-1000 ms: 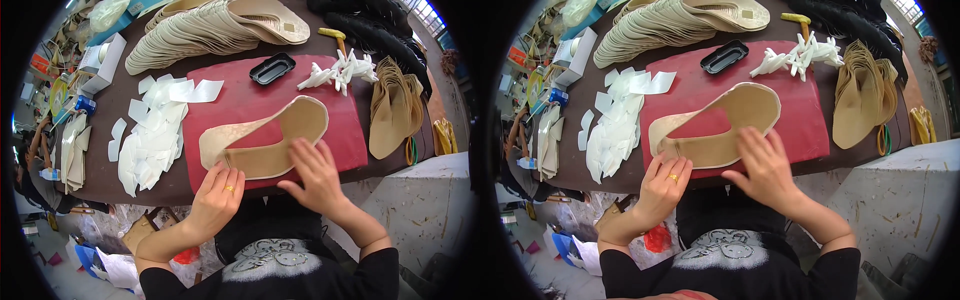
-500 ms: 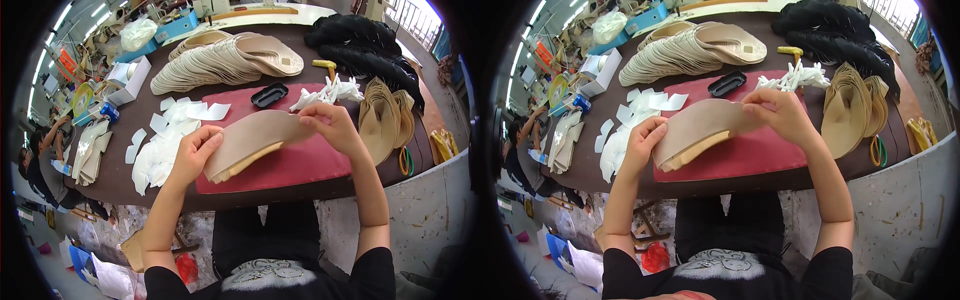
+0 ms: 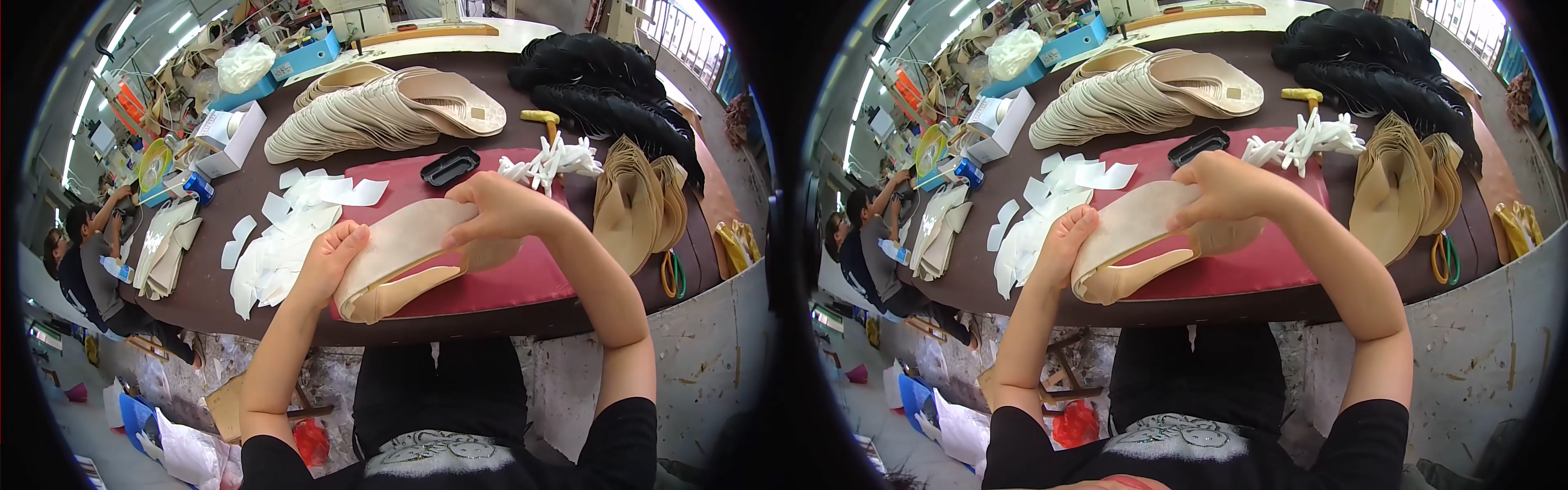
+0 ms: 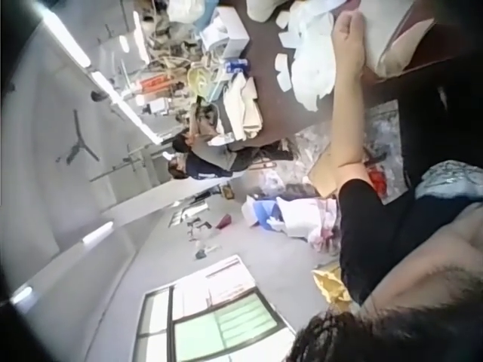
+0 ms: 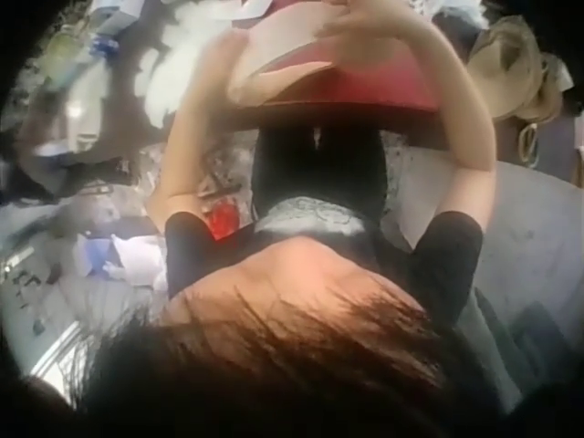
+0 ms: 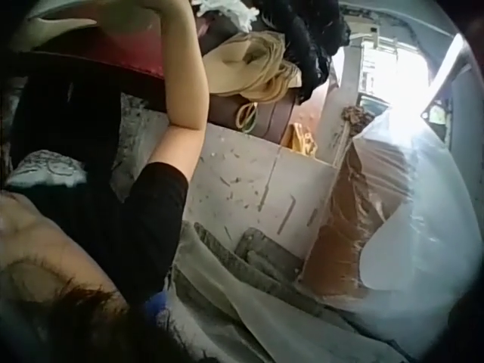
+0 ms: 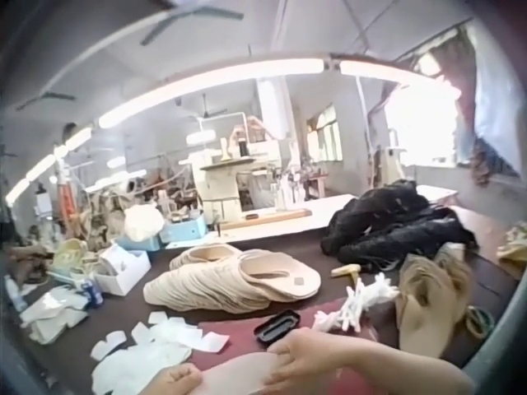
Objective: Assembling shoe uppers by applying lining and reinforcement materials.
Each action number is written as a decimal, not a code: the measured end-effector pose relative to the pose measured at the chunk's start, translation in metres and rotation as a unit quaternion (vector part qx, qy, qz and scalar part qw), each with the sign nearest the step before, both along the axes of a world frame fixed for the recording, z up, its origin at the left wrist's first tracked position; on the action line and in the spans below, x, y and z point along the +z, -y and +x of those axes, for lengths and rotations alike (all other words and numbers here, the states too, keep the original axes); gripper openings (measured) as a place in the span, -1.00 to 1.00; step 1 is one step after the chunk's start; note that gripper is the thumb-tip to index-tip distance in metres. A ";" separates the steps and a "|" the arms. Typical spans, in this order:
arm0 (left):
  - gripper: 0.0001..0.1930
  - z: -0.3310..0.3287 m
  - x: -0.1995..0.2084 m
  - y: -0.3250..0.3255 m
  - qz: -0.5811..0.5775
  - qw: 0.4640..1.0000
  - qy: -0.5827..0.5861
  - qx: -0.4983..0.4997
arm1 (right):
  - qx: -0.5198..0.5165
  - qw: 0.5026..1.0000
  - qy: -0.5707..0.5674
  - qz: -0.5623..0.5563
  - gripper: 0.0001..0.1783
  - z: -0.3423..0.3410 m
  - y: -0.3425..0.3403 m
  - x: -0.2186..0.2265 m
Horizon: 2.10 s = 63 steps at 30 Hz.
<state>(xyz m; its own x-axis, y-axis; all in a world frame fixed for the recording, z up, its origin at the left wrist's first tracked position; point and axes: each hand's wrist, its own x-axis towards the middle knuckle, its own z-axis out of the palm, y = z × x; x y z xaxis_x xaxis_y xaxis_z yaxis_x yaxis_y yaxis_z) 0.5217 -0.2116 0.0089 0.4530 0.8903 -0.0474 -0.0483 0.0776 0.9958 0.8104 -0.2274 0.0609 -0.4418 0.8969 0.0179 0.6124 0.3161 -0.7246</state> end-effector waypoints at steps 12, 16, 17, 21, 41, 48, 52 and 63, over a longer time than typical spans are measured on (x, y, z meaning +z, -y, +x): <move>-0.85 0.008 -0.020 0.041 0.663 0.642 -0.371 -0.105 | 0.105 0.867 0.244 0.422 -0.58 -0.065 0.064 -0.060; -0.82 -0.017 -0.040 0.051 0.734 0.440 -0.513 -0.073 | 0.054 0.821 0.362 0.439 -0.65 -0.072 0.073 -0.086; -0.82 -0.021 -0.042 0.055 0.729 0.443 -0.516 -0.075 | 0.058 0.824 0.359 0.435 -0.65 -0.077 0.074 -0.088; -0.80 -0.020 -0.063 0.075 0.704 0.480 -0.520 -0.057 | 0.134 0.833 0.403 0.356 -0.72 -0.088 0.077 -0.097; -0.71 -0.037 -0.079 0.049 0.598 0.582 -0.550 -0.044 | 0.099 0.887 0.369 0.259 -0.85 -0.115 0.037 -0.106; -0.64 -0.037 -0.081 0.055 0.576 0.597 -0.558 -0.013 | 0.109 0.867 0.376 0.308 -0.82 -0.120 0.038 -0.107; -0.60 -0.047 -0.093 0.065 0.529 0.604 -0.596 0.010 | 0.144 0.836 0.426 0.315 -0.83 -0.128 0.041 -0.104; -0.54 -0.061 -0.113 0.066 0.577 0.621 -0.529 0.031 | 0.156 0.792 0.487 0.334 -0.84 -0.140 0.057 -0.106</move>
